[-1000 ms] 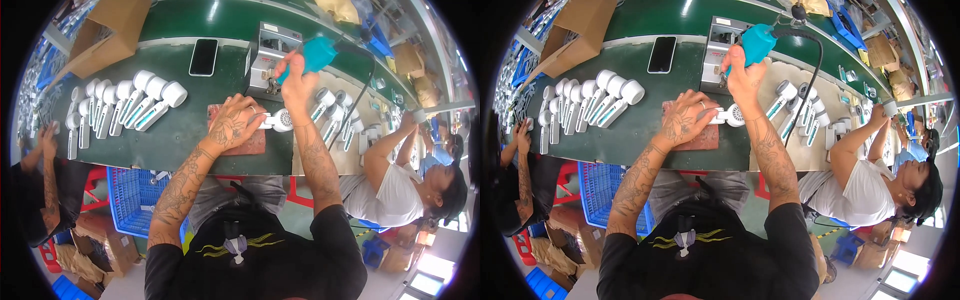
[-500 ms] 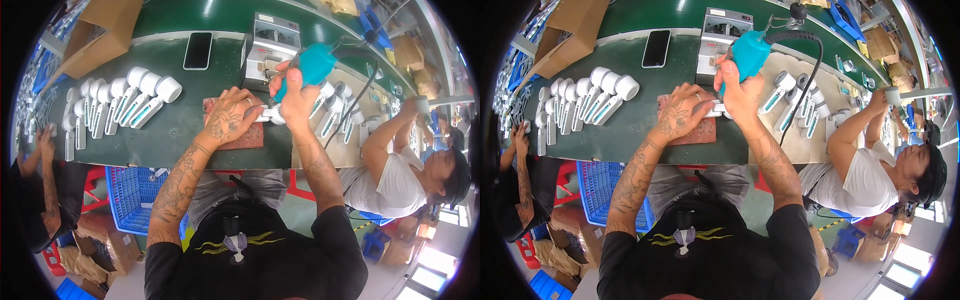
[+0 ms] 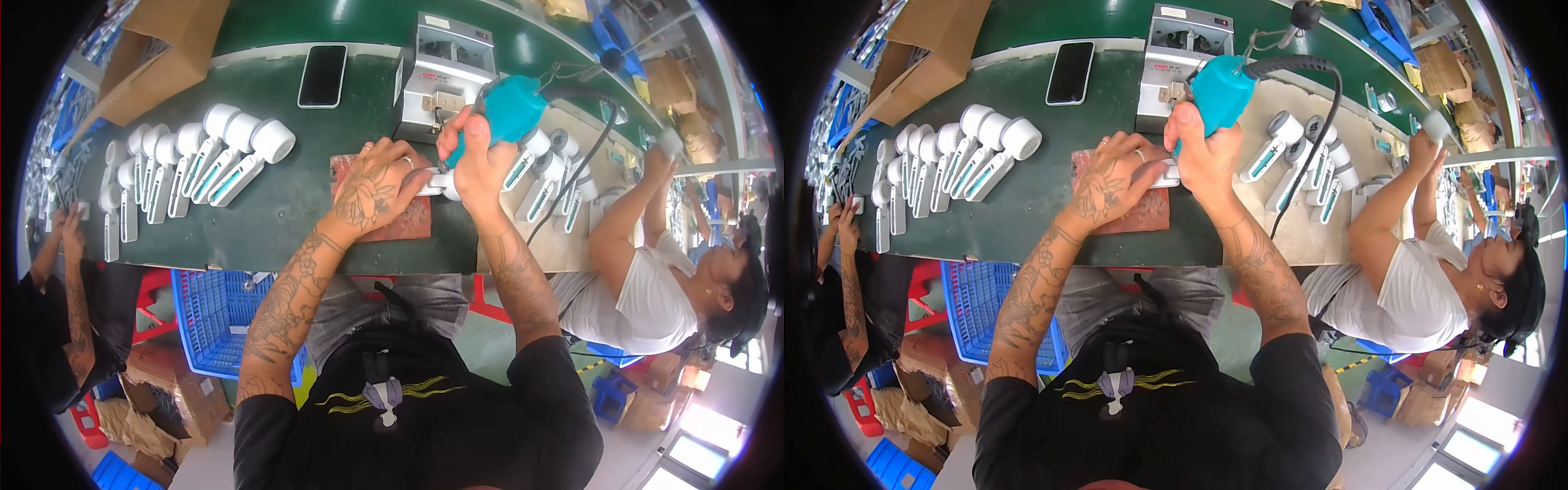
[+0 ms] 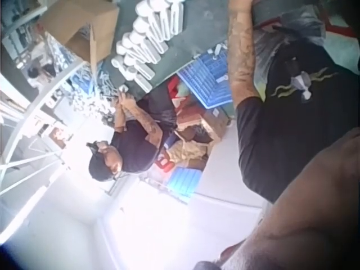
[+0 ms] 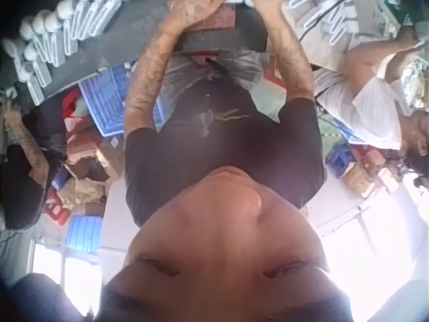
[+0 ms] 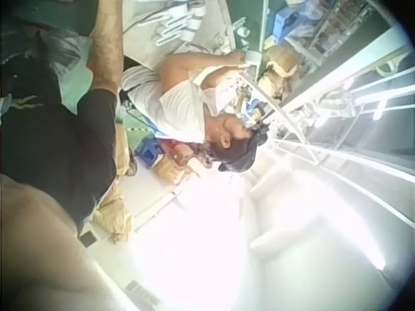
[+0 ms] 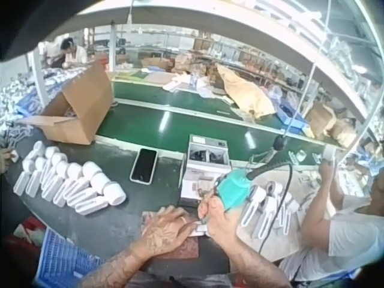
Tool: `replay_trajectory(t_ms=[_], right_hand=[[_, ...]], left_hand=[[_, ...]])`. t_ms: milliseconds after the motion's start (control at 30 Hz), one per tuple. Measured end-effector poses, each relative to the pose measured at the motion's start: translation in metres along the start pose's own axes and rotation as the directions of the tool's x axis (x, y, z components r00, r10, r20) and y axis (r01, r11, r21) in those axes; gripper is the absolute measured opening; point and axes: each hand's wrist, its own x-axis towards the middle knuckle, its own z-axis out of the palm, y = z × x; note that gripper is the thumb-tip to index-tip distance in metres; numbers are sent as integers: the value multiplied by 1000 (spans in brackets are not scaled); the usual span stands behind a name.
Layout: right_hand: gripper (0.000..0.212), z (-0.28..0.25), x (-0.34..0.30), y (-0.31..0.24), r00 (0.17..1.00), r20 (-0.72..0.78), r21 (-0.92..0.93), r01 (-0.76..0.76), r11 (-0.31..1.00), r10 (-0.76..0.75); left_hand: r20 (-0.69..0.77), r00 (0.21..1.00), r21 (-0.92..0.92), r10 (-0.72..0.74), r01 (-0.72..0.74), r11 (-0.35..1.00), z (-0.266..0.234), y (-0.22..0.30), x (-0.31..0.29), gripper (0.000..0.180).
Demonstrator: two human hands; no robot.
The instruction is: Assembling small handheld electric fans on a production line using an electric screwdriver.
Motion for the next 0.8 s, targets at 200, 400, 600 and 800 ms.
replay_trajectory(t_ms=[200,400,600,800], right_hand=[[44,0,2,0,1000,-18,-3,-16,1000,16],[43,2,23,-15,998,-60,-86,11,996,-17],[38,3,61,3,980,-32,-102,194,976,-198],[34,6,54,5,992,-33,-112,121,986,-125]], left_hand=[[29,1000,-5,-5,5,1000,-3,2,1,21],[59,998,6,-17,17,1000,-2,1,-1,22],[35,999,9,-22,22,1000,-2,2,-2,23],[25,999,-9,-19,20,1000,-3,2,1,23]])
